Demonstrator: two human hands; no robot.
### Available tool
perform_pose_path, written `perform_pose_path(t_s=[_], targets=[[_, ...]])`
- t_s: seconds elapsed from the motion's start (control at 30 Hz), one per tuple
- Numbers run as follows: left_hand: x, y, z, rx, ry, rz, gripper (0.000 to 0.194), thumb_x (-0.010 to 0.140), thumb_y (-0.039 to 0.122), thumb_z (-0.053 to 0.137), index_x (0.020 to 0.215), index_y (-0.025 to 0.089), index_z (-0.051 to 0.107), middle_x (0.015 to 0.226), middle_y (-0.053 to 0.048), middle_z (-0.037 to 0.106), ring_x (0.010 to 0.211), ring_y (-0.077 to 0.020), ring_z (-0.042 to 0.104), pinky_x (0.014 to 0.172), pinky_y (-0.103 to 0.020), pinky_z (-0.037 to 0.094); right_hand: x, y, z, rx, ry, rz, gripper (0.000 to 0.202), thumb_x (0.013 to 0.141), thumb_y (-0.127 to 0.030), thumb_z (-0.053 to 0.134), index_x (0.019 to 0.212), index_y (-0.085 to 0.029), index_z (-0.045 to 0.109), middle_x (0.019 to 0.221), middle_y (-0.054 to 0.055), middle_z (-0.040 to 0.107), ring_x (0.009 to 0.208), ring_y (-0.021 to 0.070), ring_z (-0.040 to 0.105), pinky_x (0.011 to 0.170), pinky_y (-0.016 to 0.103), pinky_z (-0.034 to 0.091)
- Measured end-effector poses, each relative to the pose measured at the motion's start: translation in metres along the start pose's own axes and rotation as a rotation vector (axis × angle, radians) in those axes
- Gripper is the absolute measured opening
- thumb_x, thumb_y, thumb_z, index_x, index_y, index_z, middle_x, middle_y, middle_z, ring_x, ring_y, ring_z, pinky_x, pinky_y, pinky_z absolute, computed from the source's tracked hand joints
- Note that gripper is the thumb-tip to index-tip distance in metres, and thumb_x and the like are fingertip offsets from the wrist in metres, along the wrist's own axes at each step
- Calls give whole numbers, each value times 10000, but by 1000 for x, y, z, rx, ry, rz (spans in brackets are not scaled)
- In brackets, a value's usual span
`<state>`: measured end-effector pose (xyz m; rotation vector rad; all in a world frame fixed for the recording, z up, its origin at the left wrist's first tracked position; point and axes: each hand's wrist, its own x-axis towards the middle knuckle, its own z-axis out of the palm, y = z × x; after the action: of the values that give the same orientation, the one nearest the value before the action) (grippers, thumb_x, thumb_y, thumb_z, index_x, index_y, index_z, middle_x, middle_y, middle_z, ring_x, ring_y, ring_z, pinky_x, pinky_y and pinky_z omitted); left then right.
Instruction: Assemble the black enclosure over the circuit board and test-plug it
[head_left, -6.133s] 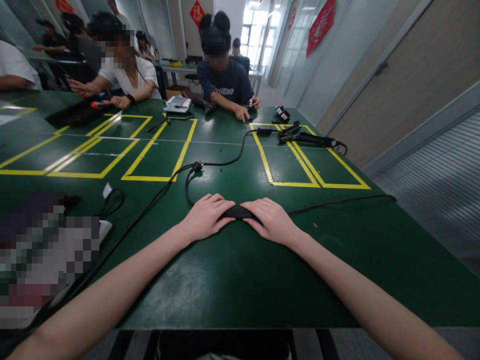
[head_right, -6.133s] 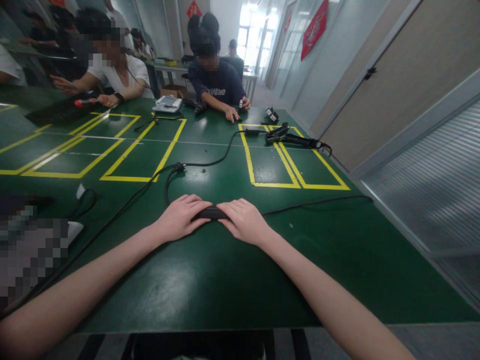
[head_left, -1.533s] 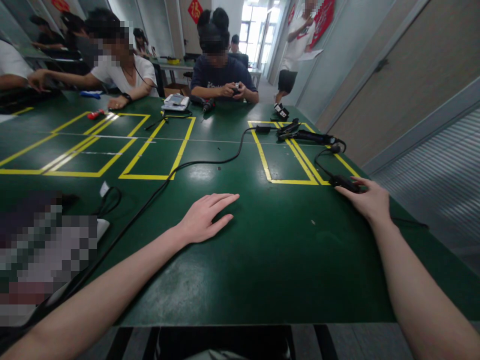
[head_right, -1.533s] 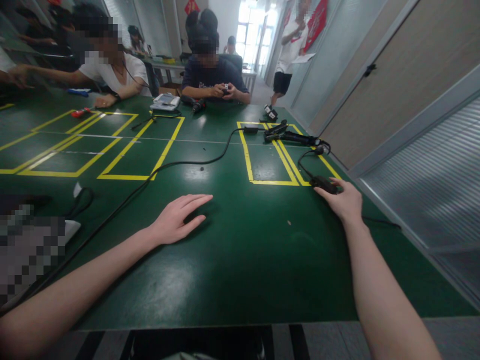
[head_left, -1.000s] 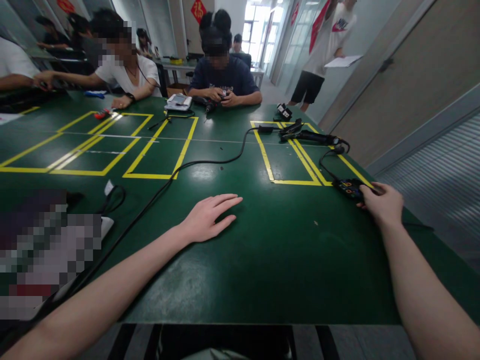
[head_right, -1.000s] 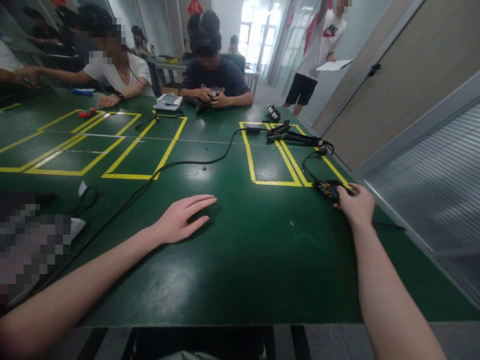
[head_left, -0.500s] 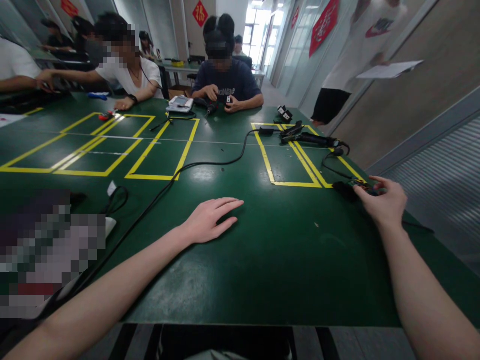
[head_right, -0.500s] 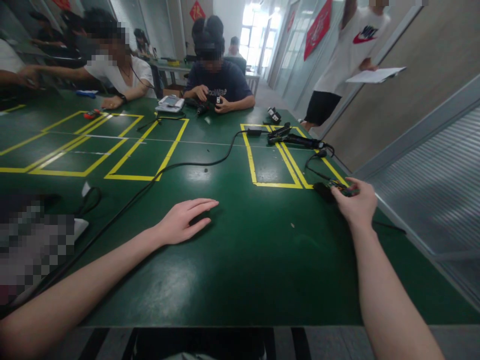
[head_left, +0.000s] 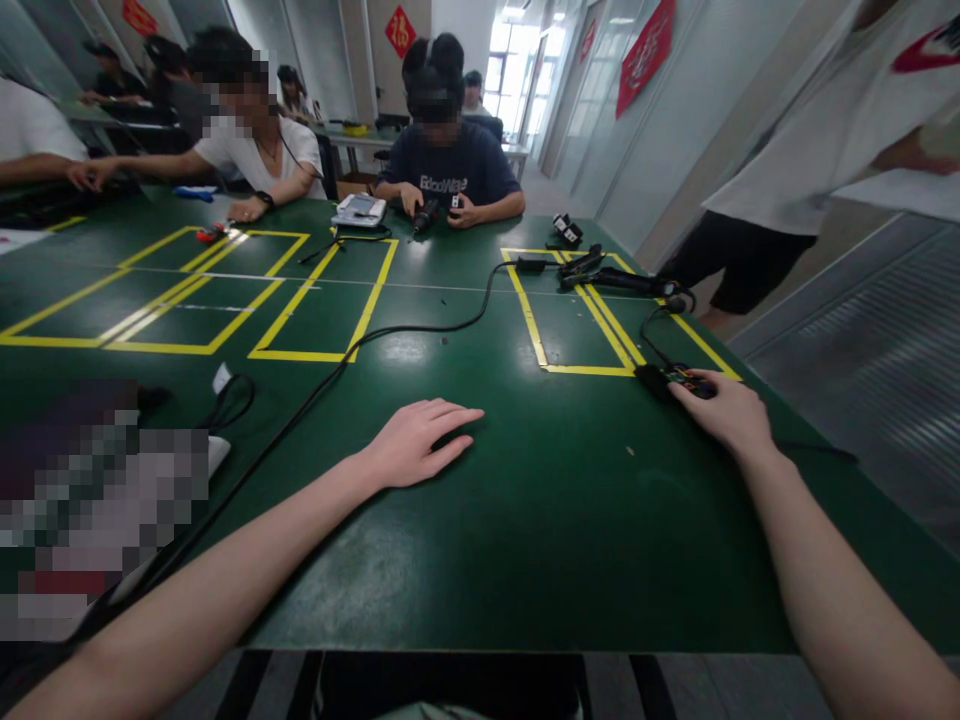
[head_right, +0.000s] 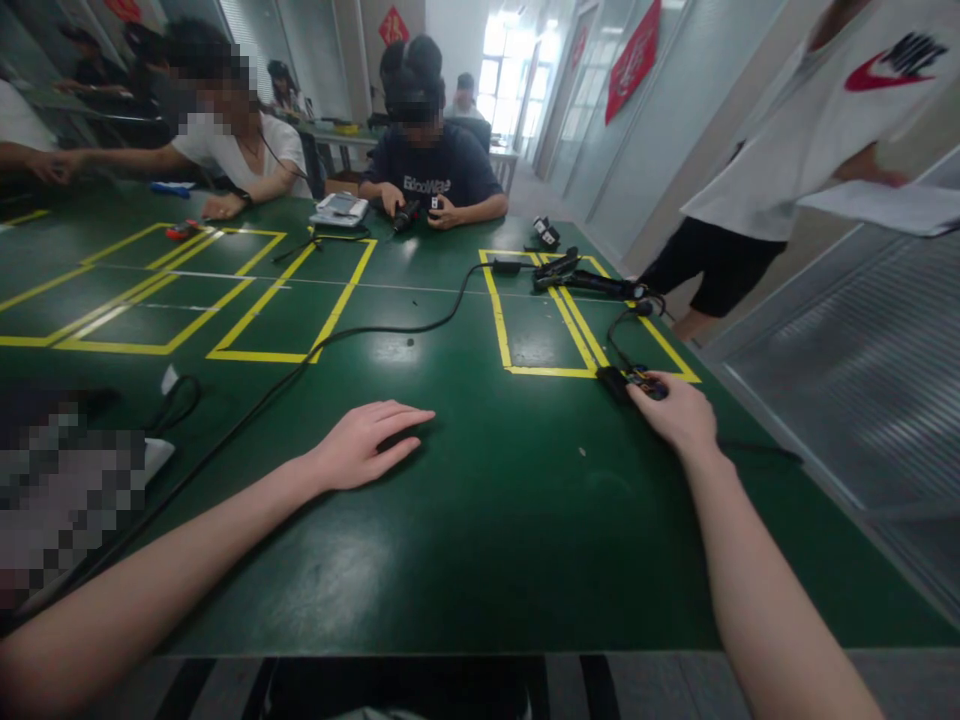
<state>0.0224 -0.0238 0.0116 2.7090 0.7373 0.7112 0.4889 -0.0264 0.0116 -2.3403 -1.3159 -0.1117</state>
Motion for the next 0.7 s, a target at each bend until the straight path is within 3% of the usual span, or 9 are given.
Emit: perform_pose_path(t_s=[0.1, 0.2, 0.3, 0.37, 0.43, 0.5, 0.57, 0.7], targets=[[0, 0, 0, -2, -2, 4, 377, 1077, 356, 442, 1368, 179, 603, 1236, -103, 738, 1104, -240, 706, 955, -430, 575, -18, -35, 8, -19, -61, -51, 405, 812, -411, 689, 1129, -171, 768, 1107, 154, 760, 1000, 344, 701, 779, 402, 539], [0, 0, 0, 3, 3, 4, 368, 1075, 355, 448, 1369, 198, 604, 1241, -99, 735, 1117, -232, 702, 969, -421, 567, -49, -79, 21, 74, -63, -260, 381, 845, -405, 657, 1135, -183, 766, 1153, 138, 751, 1040, 347, 708, 813, 420, 569], [0, 0, 1, 13, 67, 13, 357, 1066, 343, 460, 1371, 216, 599, 1348, -109, 683, 1208, -245, 661, 1017, -443, 543, -93, -124, 30, 261, -150, -561, 322, 862, -359, 658, 1131, -213, 757, 1076, 105, 748, 937, 300, 729, 788, 393, 591], [0, 1, 0, 23, 135, 20, 356, 1048, 353, 490, 1352, 210, 607, 1377, -127, 658, 1241, -259, 636, 1027, -451, 531, -124, -151, 31, 424, -287, -850, 301, 881, -308, 658, 1159, -223, 735, 1060, 82, 736, 911, 246, 731, 797, 345, 591], [-1, 3, 0, 24, 169, 31, 331, 1021, 383, 528, 1256, 184, 650, 1229, -131, 716, 1124, -257, 674, 956, -424, 548, -148, -171, 30, 531, -455, -1152, 258, 874, -294, 690, 1119, -225, 729, 1043, 63, 725, 899, 207, 727, 778, 297, 582], [-2, 4, -1, 9, 149, 37, 293, 996, 413, 555, 1098, 170, 684, 970, -93, 746, 904, -223, 697, 829, -370, 552, -160, -182, 29, 566, -528, -1325, 213, 858, -307, 720, 1054, -224, 728, 1039, 51, 721, 875, 185, 725, 731, 265, 571], [-2, 4, -1, -6, 118, 31, 304, 974, 460, 579, 993, 174, 681, 819, -57, 716, 761, -192, 671, 735, -330, 529, -162, -184, 30, 554, -493, -1341, 250, 861, -310, 716, 1094, -219, 717, 1043, 52, 720, 853, 179, 726, 702, 258, 566], [-2, 3, -3, 18, 93, 35, 411, 917, 584, 636, 1003, 184, 680, 862, -69, 717, 795, -208, 657, 740, -337, 528, -150, -177, 35, 497, -346, -1222, 336, 904, -298, 658, 1231, -218, 666, 1036, 62, 729, 822, 183, 726, 681, 267, 569]])
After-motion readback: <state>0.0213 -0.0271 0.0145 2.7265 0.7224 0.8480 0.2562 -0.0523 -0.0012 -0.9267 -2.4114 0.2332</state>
